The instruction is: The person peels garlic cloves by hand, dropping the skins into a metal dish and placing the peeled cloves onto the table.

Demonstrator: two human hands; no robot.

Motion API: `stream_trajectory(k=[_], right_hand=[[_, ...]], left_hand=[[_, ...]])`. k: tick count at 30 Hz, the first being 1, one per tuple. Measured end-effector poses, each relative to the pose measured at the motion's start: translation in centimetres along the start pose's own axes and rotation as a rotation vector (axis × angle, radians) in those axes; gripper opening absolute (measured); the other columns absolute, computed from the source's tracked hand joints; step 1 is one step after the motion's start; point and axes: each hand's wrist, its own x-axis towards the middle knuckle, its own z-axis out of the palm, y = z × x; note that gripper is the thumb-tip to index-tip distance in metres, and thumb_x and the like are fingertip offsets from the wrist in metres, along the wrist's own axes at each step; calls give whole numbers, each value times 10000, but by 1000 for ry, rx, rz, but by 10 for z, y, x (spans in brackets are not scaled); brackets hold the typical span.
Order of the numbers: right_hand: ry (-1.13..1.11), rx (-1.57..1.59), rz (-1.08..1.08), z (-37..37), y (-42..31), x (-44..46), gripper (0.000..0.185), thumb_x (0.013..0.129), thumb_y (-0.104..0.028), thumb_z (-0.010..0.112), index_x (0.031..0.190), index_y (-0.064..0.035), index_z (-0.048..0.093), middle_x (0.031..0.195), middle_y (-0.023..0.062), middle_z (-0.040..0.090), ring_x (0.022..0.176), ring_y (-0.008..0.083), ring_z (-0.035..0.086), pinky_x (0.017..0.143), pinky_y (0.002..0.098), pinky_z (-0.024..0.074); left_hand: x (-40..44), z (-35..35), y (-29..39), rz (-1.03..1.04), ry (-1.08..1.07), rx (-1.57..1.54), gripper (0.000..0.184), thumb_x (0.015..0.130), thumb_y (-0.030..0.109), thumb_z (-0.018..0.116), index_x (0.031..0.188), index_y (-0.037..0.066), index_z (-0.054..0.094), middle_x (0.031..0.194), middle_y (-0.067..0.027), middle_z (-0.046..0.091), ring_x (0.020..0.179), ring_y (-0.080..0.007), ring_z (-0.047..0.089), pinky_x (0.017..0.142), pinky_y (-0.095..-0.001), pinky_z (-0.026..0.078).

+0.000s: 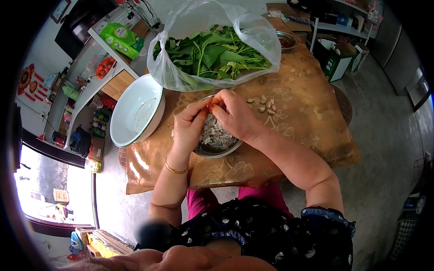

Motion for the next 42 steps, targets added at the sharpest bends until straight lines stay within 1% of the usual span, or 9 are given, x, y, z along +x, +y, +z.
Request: stream_trajectory(k=[4,6,12,15,24,34,37,39,42], right_hand=[[-21,-22,8,2,16,0,81,859,-50,523,910,13,535,791,46,566,725,99,498,644,249,421],[2,-21,10,2,14,0,93,842,-49,519,881,36,527,761,99,593,698,143,536,622,287,437],[-63,183,178,-1,12,0,121,867,-86,493,868,33,517,720,58,564,653,114,485,579,275,407],[-117,250,236,-2,9,-1,90,901,-110,458,889,-27,492,691,-15,472,606,55,393,523,225,333],[-160,266,243,-3,3,-1,69,918,-116,434,893,-59,462,662,-44,422,574,30,343,497,204,290],[-179,354,283,-6,-8,-2,65,912,-113,433,878,-65,461,654,-47,411,572,23,331,499,198,279],[-162,397,263,-8,-7,-3,69,894,-105,427,850,-66,464,649,-42,412,575,35,337,509,208,286],[-144,226,106,-9,-4,-2,93,886,-104,416,826,-54,466,659,-28,421,579,53,347,519,218,298],[-89,33,-99,-7,1,0,127,886,-113,421,800,-32,467,681,-4,434,585,76,362,532,232,315]], left_hand=[[-1,-1,7,11,-38,112,261,835,-40,561,1086,-20,628,960,-74,654,900,-125,576,809,-239,444],[-1,0,7,23,-30,106,266,832,-44,562,1087,-14,631,954,-66,653,879,-118,576,798,-234,448],[-2,0,9,-231,7,-139,237,838,-18,563,1056,10,652,802,-11,628,673,-65,533,619,-189,430],[-1,-3,15,-355,-15,-303,264,867,-15,508,1096,14,637,741,27,571,546,0,410,480,-144,310],[3,-5,15,-482,31,-621,215,879,15,512,1058,-13,628,622,47,486,493,-22,362,442,-162,291],[4,-14,6,-497,6,-755,223,884,27,477,1069,-20,593,716,19,507,515,-30,365,437,-150,303],[6,-14,8,-503,12,-790,198,892,34,481,1047,-20,591,767,-32,566,504,-31,362,428,-151,300],[6,-15,7,-512,17,-811,166,905,37,480,1017,-24,588,838,-94,632,484,-30,353,417,-156,299],[6,-15,6,-499,3,-832,151,912,50,486,997,-18,590,820,-90,625,486,-29,352,417,-155,300]])
